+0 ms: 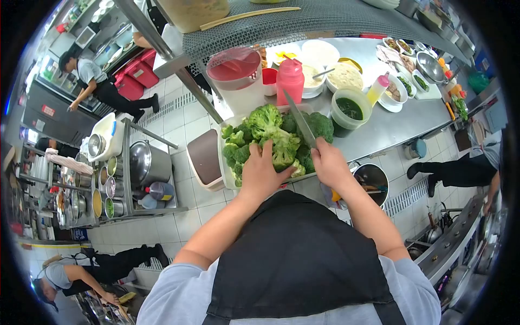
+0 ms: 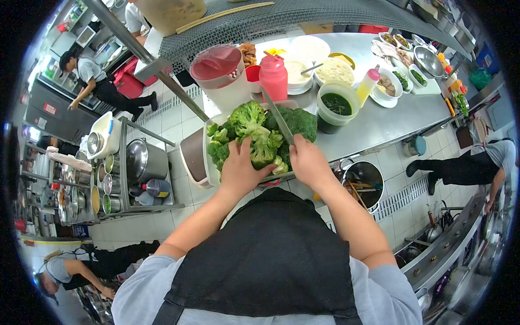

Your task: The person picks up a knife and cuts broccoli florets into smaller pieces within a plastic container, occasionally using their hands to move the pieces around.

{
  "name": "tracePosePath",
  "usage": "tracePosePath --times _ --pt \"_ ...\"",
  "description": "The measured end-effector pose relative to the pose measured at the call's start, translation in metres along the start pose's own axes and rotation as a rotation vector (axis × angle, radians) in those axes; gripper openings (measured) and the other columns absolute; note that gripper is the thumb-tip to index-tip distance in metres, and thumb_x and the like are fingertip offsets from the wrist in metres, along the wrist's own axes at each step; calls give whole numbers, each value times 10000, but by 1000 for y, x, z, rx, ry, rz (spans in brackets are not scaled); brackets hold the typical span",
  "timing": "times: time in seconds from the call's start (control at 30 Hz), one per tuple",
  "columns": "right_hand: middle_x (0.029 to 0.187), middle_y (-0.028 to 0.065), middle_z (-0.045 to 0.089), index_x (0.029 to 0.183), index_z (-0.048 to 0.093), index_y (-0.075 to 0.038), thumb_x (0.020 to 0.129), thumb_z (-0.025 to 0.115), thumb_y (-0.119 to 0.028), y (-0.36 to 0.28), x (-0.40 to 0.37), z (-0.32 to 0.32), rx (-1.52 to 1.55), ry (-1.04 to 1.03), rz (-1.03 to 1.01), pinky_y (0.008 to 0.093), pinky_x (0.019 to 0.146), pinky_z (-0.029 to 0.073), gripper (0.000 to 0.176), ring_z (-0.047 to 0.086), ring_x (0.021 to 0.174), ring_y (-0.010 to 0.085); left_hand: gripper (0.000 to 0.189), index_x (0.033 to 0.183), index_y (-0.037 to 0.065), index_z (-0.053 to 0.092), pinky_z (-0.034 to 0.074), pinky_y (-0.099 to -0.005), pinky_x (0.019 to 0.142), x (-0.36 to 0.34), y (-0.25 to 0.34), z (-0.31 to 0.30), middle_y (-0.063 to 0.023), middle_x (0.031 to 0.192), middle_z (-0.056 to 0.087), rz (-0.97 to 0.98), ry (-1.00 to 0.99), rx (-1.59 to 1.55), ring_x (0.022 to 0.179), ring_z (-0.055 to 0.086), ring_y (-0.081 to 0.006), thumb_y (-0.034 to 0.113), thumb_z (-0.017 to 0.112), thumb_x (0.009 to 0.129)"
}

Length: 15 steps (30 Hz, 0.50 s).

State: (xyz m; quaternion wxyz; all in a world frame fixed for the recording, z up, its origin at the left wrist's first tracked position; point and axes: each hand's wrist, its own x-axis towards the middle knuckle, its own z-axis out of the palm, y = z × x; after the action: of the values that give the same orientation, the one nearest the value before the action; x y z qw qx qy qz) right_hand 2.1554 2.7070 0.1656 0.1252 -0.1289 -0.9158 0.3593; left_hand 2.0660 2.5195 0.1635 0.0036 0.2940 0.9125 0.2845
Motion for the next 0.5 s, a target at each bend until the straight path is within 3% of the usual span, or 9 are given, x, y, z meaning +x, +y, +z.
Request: tracePosePath --times 0.1,0.17,0.2,0.23,0.3,0.37,0.43,0.5 --pt "926 317 611 1024 478 39 970 525 -151 3 -1 1 43 13 -5 560 772 436 204 567 907 525 641 1211 20 530 517 -479 899 4 1 3 -206 1256 436 -86 -8 -97 1047 593 -433 300 836 722" --pt "924 307 610 1002 474 37 969 527 -153 0 0 -3 71 18 -31 552 772 436 200 569 916 515 599 1206 37 544 532 -437 889 4 -19 0 -188 1209 453 32 68 -206 1070 574 -396 228 809 704" --pt "924 307 610 1002 474 37 969 527 -153 -2 1 -5 76 22 -36 552 772 436 200 569 916 515 516 1212 36 551 531 -388 887 6 -38 2 -166 1200 487 137 125 -257 1099 558 -316 148 725 739" --pt "924 300 609 1000 477 34 970 527 -155 -3 0 -8 75 -5 -54 547 772 437 197 569 921 510 516 1212 36 551 531 -388 887 9 -44 -12 -166 1200 487 141 123 -250 1099 558 -316 148 725 739" --pt "923 294 607 998 480 31 971 526 -156 -6 -4 -10 78 -39 -63 541 771 437 195 569 926 504 397 1200 6 567 535 -373 854 16 -50 -32 -189 1204 531 -209 -248 -992 962 611 -339 120 653 829" --pt "1020 265 625 1046 491 2 983 505 -164 -10 -6 -10 45 -141 -117 547 791 474 179 594 936 482 397 1229 5 567 529 -370 860 22 -51 -28 -182 1202 550 -265 -225 -945 956 617 -320 100 618 848" --pt "993 270 619 1067 498 9 981 512 -168 -7 -9 1 58 -149 -129 545 786 462 197 586 931 486 400 1258 4 567 523 -368 866 22 -59 -23 -176 1200 569 -304 -191 -893 950 624 -301 80 583 866" --pt "965 275 614 1087 505 15 979 520 -171 -5 -10 6 71 -149 -127 542 781 450 216 578 926 490 450 1320 12 554 522 -356 849 17 -62 -16 -164 1186 584 7 -128 -362 919 634 -263 92 584 878"
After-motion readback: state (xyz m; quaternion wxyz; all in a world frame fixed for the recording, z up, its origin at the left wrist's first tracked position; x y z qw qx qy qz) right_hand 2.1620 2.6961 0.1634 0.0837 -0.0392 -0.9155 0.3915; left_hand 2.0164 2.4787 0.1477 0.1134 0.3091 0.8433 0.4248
